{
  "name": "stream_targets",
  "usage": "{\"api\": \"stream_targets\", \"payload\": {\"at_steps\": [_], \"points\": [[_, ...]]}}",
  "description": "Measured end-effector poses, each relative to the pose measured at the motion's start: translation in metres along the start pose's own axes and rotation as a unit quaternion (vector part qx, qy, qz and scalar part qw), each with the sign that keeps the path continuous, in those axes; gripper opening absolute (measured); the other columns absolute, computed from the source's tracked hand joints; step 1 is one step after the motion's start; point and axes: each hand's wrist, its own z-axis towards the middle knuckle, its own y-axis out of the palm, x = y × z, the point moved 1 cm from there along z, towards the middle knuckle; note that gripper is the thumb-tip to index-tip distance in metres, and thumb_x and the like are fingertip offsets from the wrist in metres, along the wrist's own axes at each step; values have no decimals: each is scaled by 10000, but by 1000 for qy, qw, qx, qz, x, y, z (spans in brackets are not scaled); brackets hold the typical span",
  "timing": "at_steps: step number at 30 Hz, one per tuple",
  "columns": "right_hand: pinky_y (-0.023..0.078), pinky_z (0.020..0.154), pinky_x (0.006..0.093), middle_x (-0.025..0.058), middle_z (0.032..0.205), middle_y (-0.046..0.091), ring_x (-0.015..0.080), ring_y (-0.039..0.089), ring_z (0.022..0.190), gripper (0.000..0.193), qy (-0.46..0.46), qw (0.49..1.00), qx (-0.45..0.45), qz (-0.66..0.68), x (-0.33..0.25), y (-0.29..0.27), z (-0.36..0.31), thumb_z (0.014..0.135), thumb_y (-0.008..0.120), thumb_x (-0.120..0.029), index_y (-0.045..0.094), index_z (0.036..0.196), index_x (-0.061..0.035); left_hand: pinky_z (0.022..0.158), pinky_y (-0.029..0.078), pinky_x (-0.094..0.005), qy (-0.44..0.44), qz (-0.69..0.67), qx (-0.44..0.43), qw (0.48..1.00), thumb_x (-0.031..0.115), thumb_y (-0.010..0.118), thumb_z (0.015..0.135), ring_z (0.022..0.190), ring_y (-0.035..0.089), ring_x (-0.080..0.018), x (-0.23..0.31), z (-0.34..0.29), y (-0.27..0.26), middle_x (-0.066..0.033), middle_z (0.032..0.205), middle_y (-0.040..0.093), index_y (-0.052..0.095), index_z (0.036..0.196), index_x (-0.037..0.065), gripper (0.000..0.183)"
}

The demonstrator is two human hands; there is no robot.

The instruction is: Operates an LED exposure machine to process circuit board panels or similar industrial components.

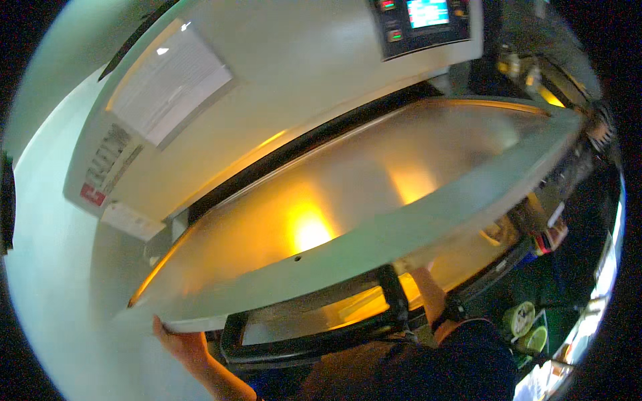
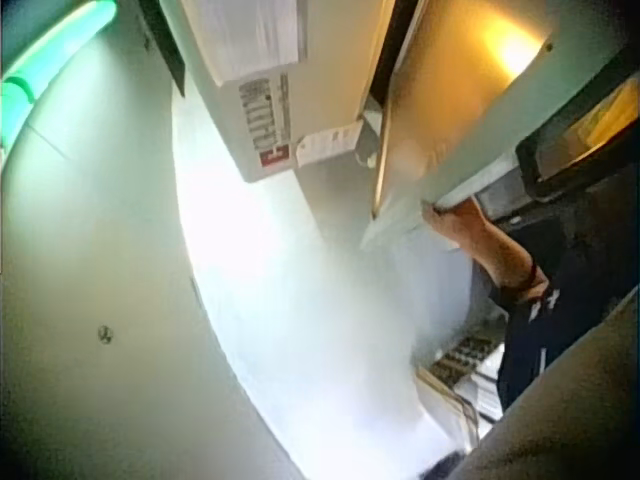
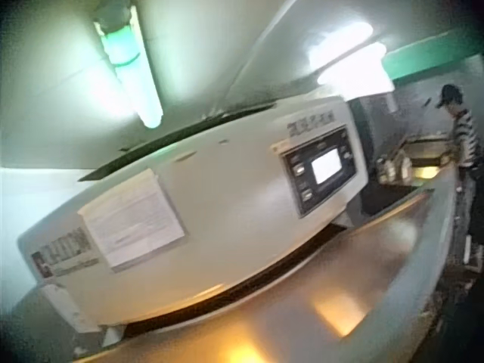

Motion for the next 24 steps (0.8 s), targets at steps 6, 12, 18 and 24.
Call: {"api": "stream_targets", "payload": {"at_steps": [6, 12, 18, 24], "points": [[421, 981, 469, 235, 1257, 530, 349, 513, 1172, 655, 5, 1000, -14, -26, 12, 2, 24, 784, 700, -394, 510, 1282, -14, 1100, 293, -573, -37, 42, -76, 996, 451, 448, 922, 1307, 397, -474, -2, 20, -7, -323, 1379, 440, 347, 1398, -91, 728], [442, 949, 459, 226, 1203, 566, 339, 549, 1117, 615, 13, 999, -30, -23, 19, 2, 20, 780, 705, -391, 547, 1240, -14, 1065, 344, -572, -66, -9, -171, 983, 400, 547, 924, 1288, 436, -390, -10, 12, -4, -176, 1396, 468, 368, 1421, 67, 625], [462, 917, 450, 216, 1150, 602, 328, 585, 1061, 576, -13, 997, -70, 2, -13, 0, 26, 777, 710, -387, 584, 1197, -14, 1079, 317, -594, -16, 14, -186, 982, 449, 656, 857, 1336, 387, -355, -14, 2, -44, -133, 1472, 385, 349, 1453, 109, 751], [483, 884, 440, 207, 1097, 638, 317, 621, 1006, 539, 20, 989, -141, 28, -1, 9, -15, 774, 715, -384, 621, 1155, -15, 1051, 386, -522, -66, 68, -299, 950, 341, 664, 867, 1303, 446, -328, -85, 12, -81, -141, 1423, 451, 374, 1436, 76, 692]]}}
